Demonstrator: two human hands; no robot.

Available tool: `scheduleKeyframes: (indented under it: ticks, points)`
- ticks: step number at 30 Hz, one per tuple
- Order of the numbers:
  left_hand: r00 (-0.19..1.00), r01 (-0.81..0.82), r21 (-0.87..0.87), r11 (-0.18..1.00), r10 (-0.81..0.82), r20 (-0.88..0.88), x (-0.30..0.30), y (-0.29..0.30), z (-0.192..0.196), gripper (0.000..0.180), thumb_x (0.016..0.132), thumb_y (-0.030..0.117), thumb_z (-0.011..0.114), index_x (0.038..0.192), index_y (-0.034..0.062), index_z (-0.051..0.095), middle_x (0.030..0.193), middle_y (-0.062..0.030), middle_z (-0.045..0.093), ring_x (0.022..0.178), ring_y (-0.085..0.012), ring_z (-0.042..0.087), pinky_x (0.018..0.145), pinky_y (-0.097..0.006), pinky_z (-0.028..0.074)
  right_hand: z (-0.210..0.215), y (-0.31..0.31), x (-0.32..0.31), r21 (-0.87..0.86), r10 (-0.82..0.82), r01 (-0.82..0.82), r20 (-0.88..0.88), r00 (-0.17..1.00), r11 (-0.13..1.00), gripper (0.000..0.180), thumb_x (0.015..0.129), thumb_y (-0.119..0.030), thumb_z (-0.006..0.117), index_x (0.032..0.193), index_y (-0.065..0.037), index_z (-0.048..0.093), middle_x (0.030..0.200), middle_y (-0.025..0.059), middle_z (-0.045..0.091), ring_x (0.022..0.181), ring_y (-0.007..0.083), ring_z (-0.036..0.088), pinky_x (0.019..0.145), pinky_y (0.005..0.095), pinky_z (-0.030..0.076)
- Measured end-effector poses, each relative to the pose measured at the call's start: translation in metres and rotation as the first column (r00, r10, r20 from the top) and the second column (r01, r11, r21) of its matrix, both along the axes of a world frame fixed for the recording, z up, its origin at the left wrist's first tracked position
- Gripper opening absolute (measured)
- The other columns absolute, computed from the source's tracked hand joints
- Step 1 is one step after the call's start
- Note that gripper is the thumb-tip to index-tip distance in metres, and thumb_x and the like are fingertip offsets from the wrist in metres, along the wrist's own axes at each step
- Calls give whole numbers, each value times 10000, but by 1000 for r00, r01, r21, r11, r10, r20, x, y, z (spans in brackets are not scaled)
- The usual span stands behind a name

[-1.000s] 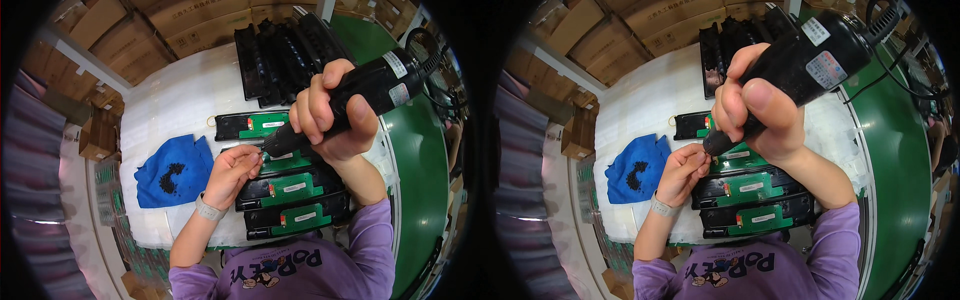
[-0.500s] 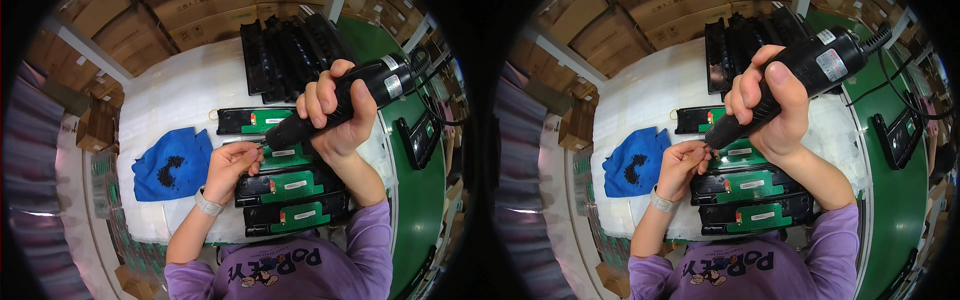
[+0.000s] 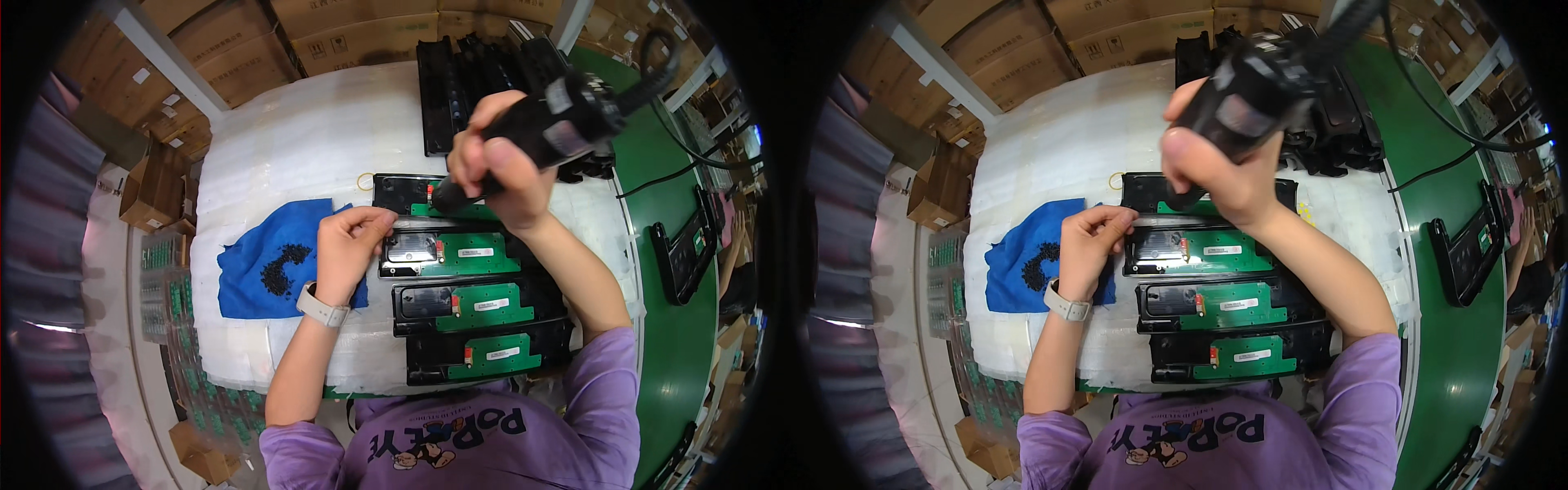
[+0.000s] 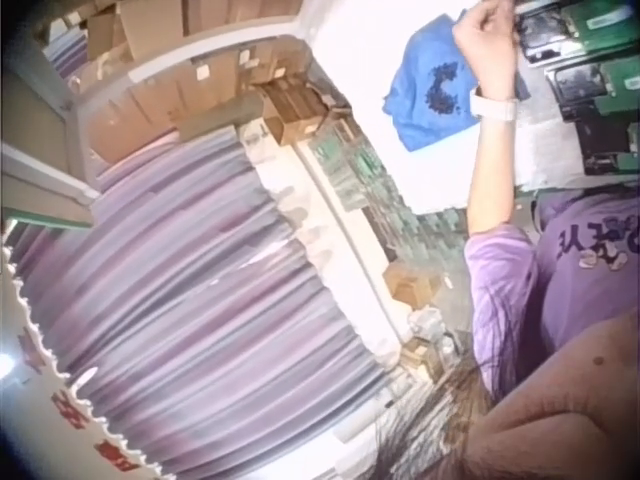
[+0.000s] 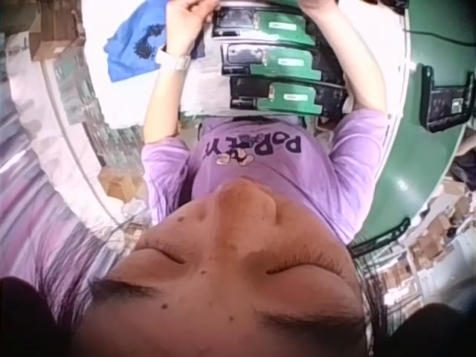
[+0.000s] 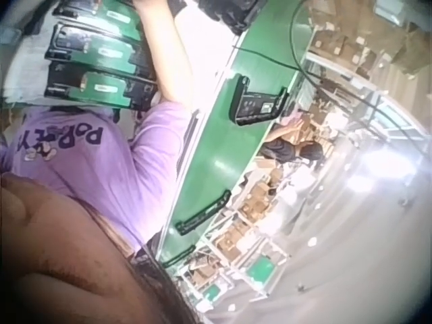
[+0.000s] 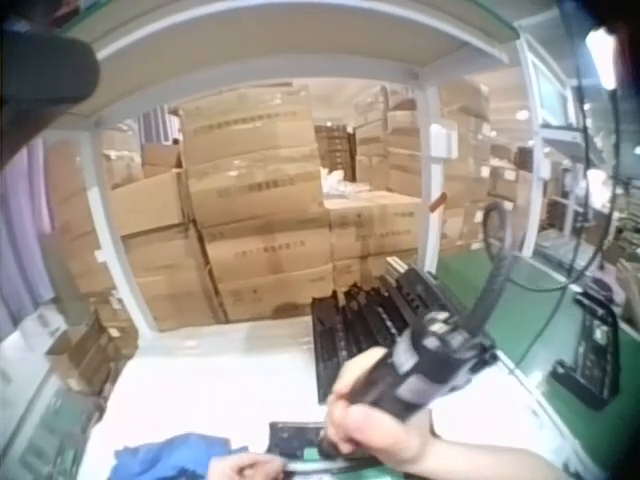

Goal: Assembling components and securing parts with screws on printer toner cartridges at a workbench.

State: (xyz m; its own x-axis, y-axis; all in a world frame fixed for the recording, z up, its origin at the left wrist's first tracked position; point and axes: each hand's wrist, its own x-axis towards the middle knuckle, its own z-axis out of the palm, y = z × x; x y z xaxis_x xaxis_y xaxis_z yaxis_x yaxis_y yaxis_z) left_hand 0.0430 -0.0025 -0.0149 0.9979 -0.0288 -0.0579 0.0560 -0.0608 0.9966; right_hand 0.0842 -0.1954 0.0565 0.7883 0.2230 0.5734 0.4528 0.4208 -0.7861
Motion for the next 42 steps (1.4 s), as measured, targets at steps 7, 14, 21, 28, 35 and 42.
scheduleKeyframes:
  ticks: [7,14,21,28,35,42]
  points:
    - [998,-50,-140,989,56,39,5,9,-10,129,822,84,643,909,-10,657,720,-5,613,580,-40,510,540,-156,392,-14,26,10,-150,-13,10,-19,1000,989,239,773,-118,597,928,-15,446,591,58,484,449,122,460,433,241,391]
    - [997,-72,-229,971,63,-46,14,15,-20,146,849,50,586,970,-16,632,763,-25,621,625,-58,537,591,-178,420,-15,32,14,-163,-4,-2,-38,999,987,209,757,-53,600,906,-9,461,603,57,506,461,108,478,426,241,402]
    - [997,-77,-92,993,79,19,13,11,-18,138,857,30,558,949,-22,647,709,-23,607,591,-51,529,537,-172,409,-17,44,11,-338,14,27,119,993,941,299,609,-160,769,806,-27,587,637,31,587,553,94,548,543,224,442]
    - [984,-123,-13,992,124,129,10,4,-14,129,860,28,549,921,-35,644,668,-11,592,579,-52,521,532,-180,407,-18,48,6,-323,50,12,185,981,946,319,617,-188,770,822,-17,596,678,60,610,578,110,559,567,236,451]
    - [986,-161,-299,941,165,-12,10,7,-20,160,850,-1,540,990,-46,604,807,-61,629,673,-94,588,623,-202,476,-5,18,-3,-108,143,-150,-73,987,983,289,722,-134,681,916,-39,489,615,28,510,497,99,494,512,235,424]
    - [957,220,-371,902,-273,-97,-16,-15,8,184,874,62,553,1016,-47,596,851,-110,646,686,-130,607,648,-233,499,13,-27,-22,394,197,-195,36,980,898,320,863,-332,464,1014,-51,446,589,41,451,422,138,438,478,307,404]
